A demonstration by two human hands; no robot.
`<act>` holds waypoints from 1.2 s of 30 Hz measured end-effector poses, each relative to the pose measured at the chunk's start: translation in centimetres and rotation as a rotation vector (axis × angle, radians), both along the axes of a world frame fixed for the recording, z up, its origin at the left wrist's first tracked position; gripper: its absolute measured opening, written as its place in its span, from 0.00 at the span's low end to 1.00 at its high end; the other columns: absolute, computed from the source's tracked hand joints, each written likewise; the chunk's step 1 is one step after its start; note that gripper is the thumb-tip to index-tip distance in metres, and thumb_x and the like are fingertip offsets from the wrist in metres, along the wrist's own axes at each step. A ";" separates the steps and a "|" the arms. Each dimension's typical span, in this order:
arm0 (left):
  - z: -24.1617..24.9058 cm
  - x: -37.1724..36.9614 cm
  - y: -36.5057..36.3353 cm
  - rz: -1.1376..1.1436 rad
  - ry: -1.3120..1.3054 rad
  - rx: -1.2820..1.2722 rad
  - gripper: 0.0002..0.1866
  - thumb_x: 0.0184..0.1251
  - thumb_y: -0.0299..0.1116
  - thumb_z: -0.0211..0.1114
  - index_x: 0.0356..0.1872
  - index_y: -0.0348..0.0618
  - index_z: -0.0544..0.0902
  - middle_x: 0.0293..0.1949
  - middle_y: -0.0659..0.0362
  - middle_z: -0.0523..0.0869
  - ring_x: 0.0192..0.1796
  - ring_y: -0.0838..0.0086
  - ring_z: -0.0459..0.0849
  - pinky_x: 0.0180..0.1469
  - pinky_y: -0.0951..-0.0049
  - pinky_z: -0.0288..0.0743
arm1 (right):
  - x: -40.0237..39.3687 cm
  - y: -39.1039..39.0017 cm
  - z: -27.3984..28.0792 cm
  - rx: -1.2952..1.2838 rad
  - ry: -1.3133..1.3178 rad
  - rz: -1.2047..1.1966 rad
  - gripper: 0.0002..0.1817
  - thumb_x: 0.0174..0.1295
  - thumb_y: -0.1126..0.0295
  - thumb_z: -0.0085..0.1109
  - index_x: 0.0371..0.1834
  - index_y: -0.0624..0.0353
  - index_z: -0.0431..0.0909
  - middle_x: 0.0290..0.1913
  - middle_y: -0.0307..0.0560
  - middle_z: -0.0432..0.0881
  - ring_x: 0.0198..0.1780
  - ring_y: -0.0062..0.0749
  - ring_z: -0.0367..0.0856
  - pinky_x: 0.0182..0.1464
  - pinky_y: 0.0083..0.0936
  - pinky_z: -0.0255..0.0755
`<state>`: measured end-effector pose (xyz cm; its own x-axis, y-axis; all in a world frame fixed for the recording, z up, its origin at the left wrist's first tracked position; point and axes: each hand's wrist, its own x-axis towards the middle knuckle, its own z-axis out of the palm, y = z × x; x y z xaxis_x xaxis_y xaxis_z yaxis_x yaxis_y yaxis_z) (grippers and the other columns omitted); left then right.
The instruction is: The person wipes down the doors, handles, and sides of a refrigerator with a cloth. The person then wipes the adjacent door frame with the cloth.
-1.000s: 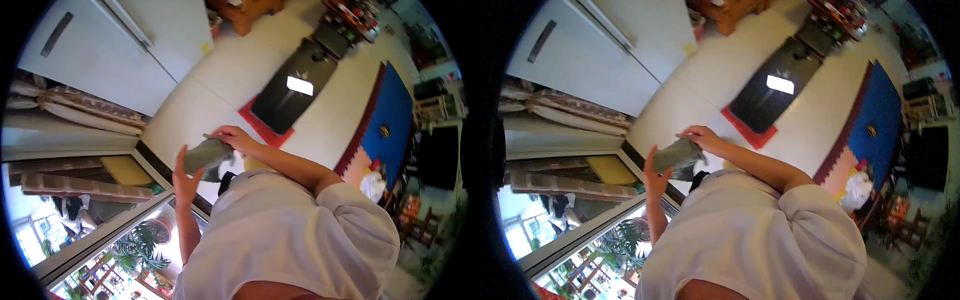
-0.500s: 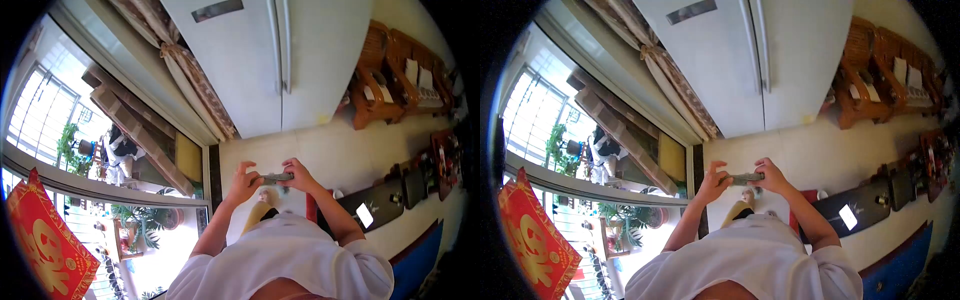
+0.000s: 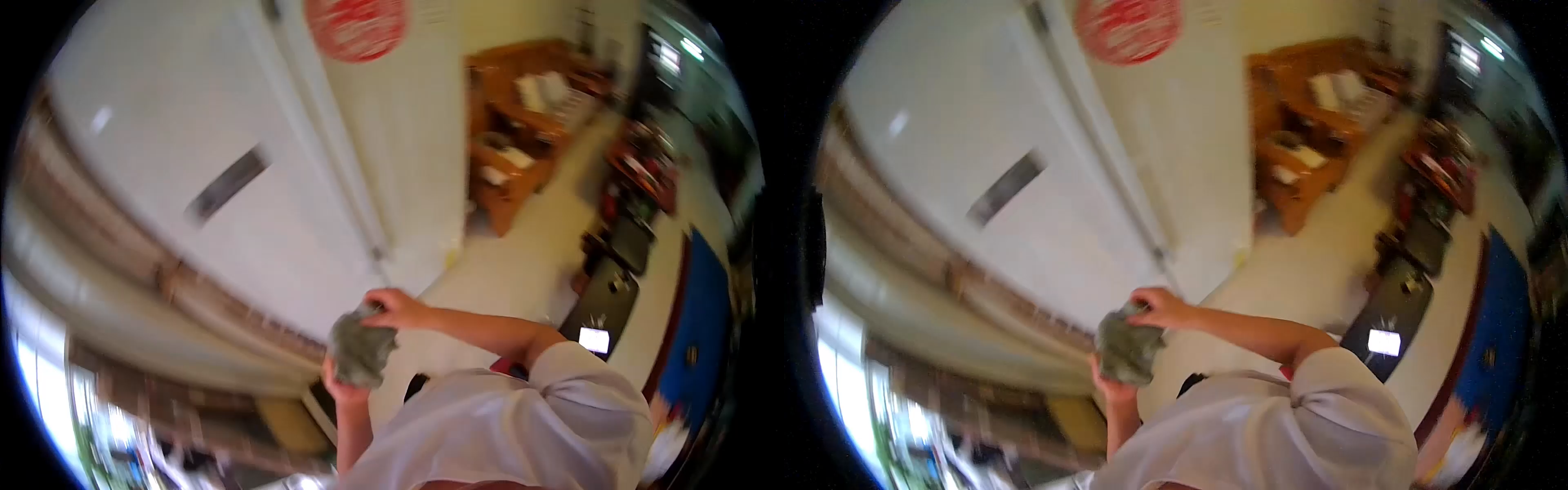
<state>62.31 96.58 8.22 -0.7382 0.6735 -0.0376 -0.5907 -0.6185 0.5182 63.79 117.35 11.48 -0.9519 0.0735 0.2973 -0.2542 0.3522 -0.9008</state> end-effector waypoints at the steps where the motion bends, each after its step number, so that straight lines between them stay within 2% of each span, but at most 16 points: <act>1: -0.6 -1.2 -0.1 0.020 -0.046 -0.007 0.40 0.66 0.60 0.50 0.70 0.40 0.60 0.68 0.50 0.66 0.67 0.53 0.67 0.66 0.50 0.64 | -0.8 0.3 0.1 -0.030 0.019 -0.024 0.20 0.53 0.57 0.72 0.37 0.61 0.77 0.28 0.40 0.76 0.32 0.20 0.71 0.35 0.24 0.69; 4: -2.7 -4.3 1.2 -0.026 -0.073 -0.005 0.44 0.62 0.65 0.54 0.70 0.40 0.60 0.68 0.50 0.64 0.67 0.51 0.65 0.65 0.47 0.63 | -2.5 1.3 0.0 -0.073 0.023 -0.173 0.25 0.54 0.49 0.69 0.40 0.61 0.78 0.33 0.42 0.79 0.36 0.23 0.74 0.39 0.26 0.70; 7: -2.3 -5.6 4.4 -0.322 0.147 0.009 0.43 0.63 0.60 0.57 0.71 0.40 0.58 0.70 0.51 0.61 0.70 0.54 0.62 0.69 0.49 0.57 | -1.5 2.6 2.6 -0.166 -0.009 -0.241 0.29 0.56 0.45 0.65 0.41 0.65 0.77 0.35 0.46 0.79 0.39 0.31 0.75 0.43 0.28 0.68; 10: -3.6 -8.6 8.1 -0.338 0.280 -0.189 0.39 0.67 0.54 0.56 0.71 0.40 0.58 0.69 0.52 0.64 0.70 0.59 0.64 0.69 0.54 0.58 | 0.3 5.7 3.9 -0.241 -0.044 -0.270 0.28 0.57 0.46 0.64 0.41 0.64 0.77 0.35 0.45 0.79 0.39 0.29 0.75 0.43 0.27 0.68; 13: -0.8 -11.0 12.5 -0.400 0.243 -0.226 0.36 0.68 0.50 0.56 0.71 0.41 0.58 0.68 0.52 0.67 0.69 0.61 0.65 0.68 0.54 0.60 | 1.8 9.6 2.8 -0.204 0.015 -0.447 0.25 0.59 0.48 0.63 0.39 0.63 0.77 0.33 0.41 0.77 0.38 0.26 0.73 0.42 0.27 0.68; 15: 2.1 -10.0 15.9 -0.399 0.239 -0.201 0.42 0.63 0.49 0.61 0.73 0.42 0.55 0.69 0.50 0.62 0.70 0.56 0.62 0.69 0.53 0.57 | 3.1 12.1 1.7 -0.419 0.035 -0.541 0.24 0.60 0.49 0.62 0.38 0.62 0.77 0.35 0.38 0.77 0.38 0.24 0.72 0.41 0.26 0.68; 16: 3.3 -9.1 17.2 -0.402 0.333 -0.156 0.43 0.62 0.50 0.61 0.74 0.44 0.53 0.70 0.48 0.60 0.70 0.55 0.61 0.69 0.53 0.57 | 3.6 13.2 1.1 -0.619 0.024 -0.473 0.25 0.61 0.49 0.62 0.47 0.60 0.76 0.40 0.38 0.79 0.41 0.24 0.74 0.43 0.25 0.69; 17: 4.2 -8.4 18.6 -0.401 0.427 -0.113 0.45 0.62 0.52 0.61 0.75 0.47 0.51 0.70 0.47 0.58 0.70 0.53 0.61 0.69 0.53 0.57 | 4.0 14.4 0.6 -0.620 0.025 -0.483 0.25 0.61 0.49 0.62 0.47 0.60 0.76 0.40 0.38 0.79 0.41 0.24 0.74 0.43 0.25 0.69; 19: 5.4 -7.7 21.5 -0.409 0.464 -0.101 0.49 0.58 0.48 0.67 0.76 0.53 0.47 0.70 0.45 0.56 0.70 0.50 0.60 0.70 0.53 0.56 | 5.1 16.2 0.1 -0.740 0.141 -0.427 0.33 0.60 0.52 0.64 0.63 0.58 0.65 0.44 0.41 0.79 0.45 0.24 0.75 0.46 0.24 0.70; 20: 6.1 -7.2 23.0 -0.414 0.480 -0.094 0.50 0.57 0.43 0.69 0.76 0.54 0.46 0.70 0.45 0.57 0.70 0.50 0.59 0.70 0.53 0.56 | 5.8 17.0 -0.2 -0.743 0.144 -0.435 0.33 0.60 0.52 0.64 0.63 0.58 0.65 0.44 0.41 0.79 0.45 0.24 0.75 0.46 0.24 0.70; 22: 7.1 -6.5 26.0 -0.418 0.412 -0.061 0.54 0.51 0.29 0.71 0.76 0.55 0.45 0.68 0.45 0.59 0.69 0.51 0.61 0.71 0.53 0.56 | 7.1 18.4 -0.5 -0.670 0.023 -0.300 0.44 0.61 0.60 0.65 0.73 0.56 0.47 0.45 0.44 0.79 0.46 0.23 0.76 0.48 0.23 0.70; 26: 6.6 -6.9 31.3 -0.542 0.380 -0.265 0.58 0.41 0.19 0.71 0.76 0.55 0.47 0.65 0.46 0.63 0.66 0.54 0.66 0.68 0.58 0.62 | 8.4 23.0 -2.4 -0.711 0.057 -0.411 0.47 0.63 0.71 0.61 0.77 0.52 0.36 0.39 0.40 0.77 0.41 0.20 0.73 0.45 0.21 0.69; 29: 5.2 -6.7 34.1 -0.783 0.532 -0.433 0.58 0.41 0.26 0.74 0.75 0.53 0.47 0.64 0.43 0.65 0.65 0.52 0.68 0.66 0.55 0.65 | 9.8 27.3 -0.5 -0.650 0.079 -0.357 0.45 0.63 0.72 0.60 0.77 0.51 0.40 0.36 0.37 0.74 0.37 0.18 0.70 0.41 0.20 0.68; 30: 4.5 -6.4 35.2 -0.863 0.495 -0.443 0.62 0.36 0.27 0.77 0.75 0.52 0.47 0.64 0.46 0.66 0.65 0.55 0.68 0.66 0.56 0.66 | 9.7 28.0 -0.5 -0.591 0.114 -0.338 0.36 0.64 0.71 0.59 0.74 0.53 0.53 0.35 0.36 0.73 0.36 0.18 0.68 0.40 0.20 0.66; 35: 1.0 -6.8 38.2 -0.876 0.770 -0.561 0.63 0.32 0.30 0.81 0.75 0.51 0.51 0.64 0.48 0.66 0.65 0.56 0.68 0.64 0.61 0.67 | 9.4 30.7 1.4 -0.252 0.060 -0.398 0.19 0.62 0.72 0.58 0.58 0.57 0.75 0.38 0.35 0.74 0.39 0.18 0.67 0.44 0.20 0.66; 36: 0.6 -7.1 38.2 -0.770 1.026 -0.704 0.55 0.35 0.27 0.76 0.72 0.50 0.58 0.64 0.49 0.64 0.66 0.57 0.66 0.65 0.61 0.65 | 9.2 31.2 1.9 -0.233 0.087 -0.443 0.18 0.62 0.72 0.58 0.56 0.58 0.75 0.39 0.35 0.75 0.40 0.18 0.68 0.44 0.20 0.66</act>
<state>55.19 134.81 8.84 -0.1170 0.9708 -0.2092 0.1552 0.2259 0.9617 73.02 148.58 13.35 -0.7871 0.5380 0.3015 -0.2032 0.2354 -0.9504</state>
